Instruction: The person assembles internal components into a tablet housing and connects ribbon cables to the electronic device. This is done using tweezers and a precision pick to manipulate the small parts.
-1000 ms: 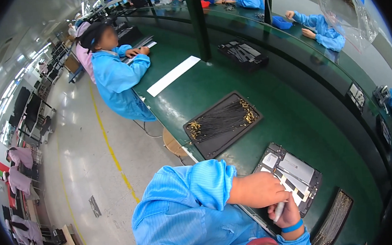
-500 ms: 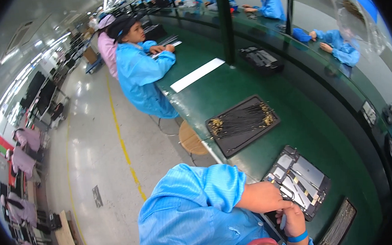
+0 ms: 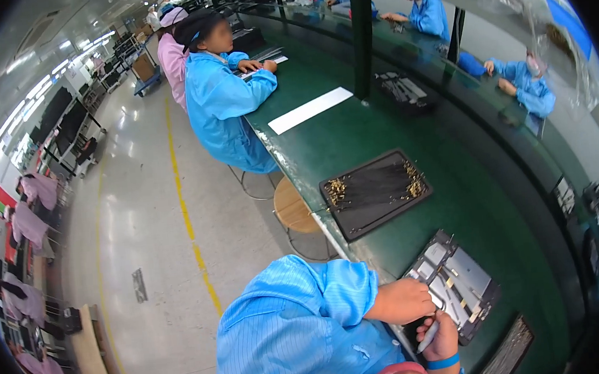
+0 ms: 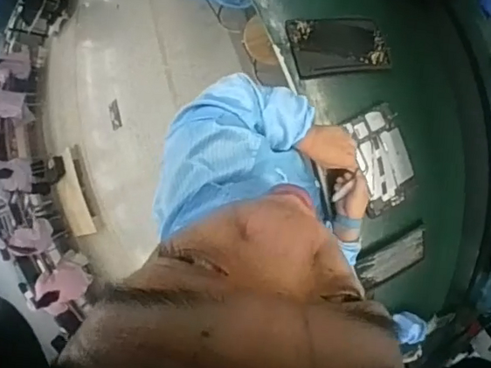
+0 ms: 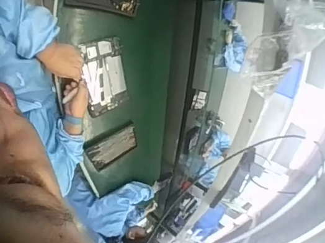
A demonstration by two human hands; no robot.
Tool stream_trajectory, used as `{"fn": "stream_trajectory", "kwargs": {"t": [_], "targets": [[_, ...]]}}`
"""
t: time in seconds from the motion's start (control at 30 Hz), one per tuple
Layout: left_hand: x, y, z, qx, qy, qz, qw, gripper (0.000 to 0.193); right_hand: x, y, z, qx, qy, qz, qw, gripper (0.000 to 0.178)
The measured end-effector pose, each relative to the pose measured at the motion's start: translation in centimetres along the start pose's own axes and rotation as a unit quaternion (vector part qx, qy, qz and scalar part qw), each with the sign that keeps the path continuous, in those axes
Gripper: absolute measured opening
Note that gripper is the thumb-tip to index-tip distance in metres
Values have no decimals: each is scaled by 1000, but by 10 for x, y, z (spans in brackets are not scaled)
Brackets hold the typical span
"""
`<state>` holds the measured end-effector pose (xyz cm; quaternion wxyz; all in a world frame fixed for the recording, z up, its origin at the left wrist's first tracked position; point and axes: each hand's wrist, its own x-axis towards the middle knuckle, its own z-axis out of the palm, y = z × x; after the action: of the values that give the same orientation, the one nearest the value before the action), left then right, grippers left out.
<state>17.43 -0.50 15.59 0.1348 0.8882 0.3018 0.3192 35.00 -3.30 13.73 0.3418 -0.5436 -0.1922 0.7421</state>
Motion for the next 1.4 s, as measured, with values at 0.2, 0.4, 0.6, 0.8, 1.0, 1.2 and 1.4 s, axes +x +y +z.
{"fn": "stream_trajectory", "kwargs": {"t": [0.2,0.4,0.6,0.8,1.0,1.2,1.4], "targets": [[1,-3,1,19,28,17,999,9,-5,-15,7,-6,9,-13,1000,20],[-4,-10,-5,21,77,-28,996,9,2,-23,27,-19,6,-19,1000,19],[-14,-13,-11,41,73,-44,996,9,3,-18,42,-8,15,-20,1000,19],[-15,-13,-22,58,47,-51,996,9,4,-23,51,-32,-11,-42,999,20],[-17,-8,-26,54,32,-49,997,9,2,-15,48,-18,-7,-64,998,22],[-16,-22,-11,59,-6,-28,998,8,20,-1,26,101,35,-92,990,17],[-10,-24,13,51,-75,-45,995,11,12,-17,13,201,69,-172,962,29]]}}
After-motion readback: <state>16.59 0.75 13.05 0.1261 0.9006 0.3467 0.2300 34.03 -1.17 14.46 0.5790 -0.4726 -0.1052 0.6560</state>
